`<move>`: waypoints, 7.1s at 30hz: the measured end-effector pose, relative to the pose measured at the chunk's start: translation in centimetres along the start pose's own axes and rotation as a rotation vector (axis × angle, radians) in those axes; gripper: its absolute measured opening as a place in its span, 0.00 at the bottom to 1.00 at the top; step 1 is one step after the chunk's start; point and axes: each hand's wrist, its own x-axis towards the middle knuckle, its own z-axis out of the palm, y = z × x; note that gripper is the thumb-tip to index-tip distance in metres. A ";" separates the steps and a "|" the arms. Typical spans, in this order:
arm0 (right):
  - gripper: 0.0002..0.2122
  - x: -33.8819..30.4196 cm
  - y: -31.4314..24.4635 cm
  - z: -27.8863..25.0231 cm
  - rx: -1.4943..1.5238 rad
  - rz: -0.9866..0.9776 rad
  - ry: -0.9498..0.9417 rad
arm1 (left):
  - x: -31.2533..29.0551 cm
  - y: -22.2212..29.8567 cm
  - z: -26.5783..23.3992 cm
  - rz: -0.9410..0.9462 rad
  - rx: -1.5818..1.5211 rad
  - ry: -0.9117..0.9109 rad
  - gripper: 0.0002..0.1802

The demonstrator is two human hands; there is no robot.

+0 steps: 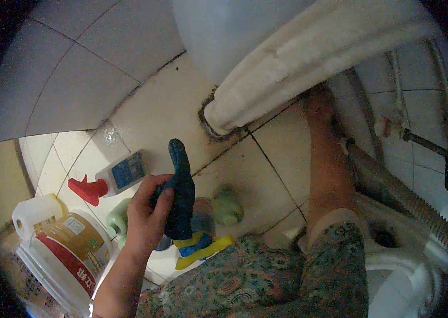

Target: The person scrubs the floor and pipes in a bathroom using a dark cloth and a steel wool pad. They then pick up various cleaning bottles and containers from the floor, place them into a plastic basket, and move the basket to a storage rack. Finally, they wipe the floor with a blue cloth and arrange the bottles on the rack.

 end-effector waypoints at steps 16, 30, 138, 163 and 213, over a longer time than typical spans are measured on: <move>0.25 -2.3 -3.2 -4.7 0.295 0.057 -0.023 | 0.8 -0.8 -0.3 0.005 -0.086 0.000 0.12; 0.24 -10.1 -10.7 -14.0 0.747 -0.059 -0.198 | -1.7 -0.9 -2.9 0.077 -0.079 0.036 0.13; 0.27 -33.1 12.6 2.0 -0.017 0.803 -0.741 | -3.6 -0.2 -4.4 0.201 0.113 0.113 0.15; 0.33 -25.7 11.9 1.0 -0.044 0.677 -0.626 | 0.2 0.8 0.3 0.108 0.152 0.084 0.16; 0.27 -23.9 11.2 -0.3 -0.059 0.648 -0.620 | -0.1 -1.5 0.7 0.176 0.172 0.118 0.14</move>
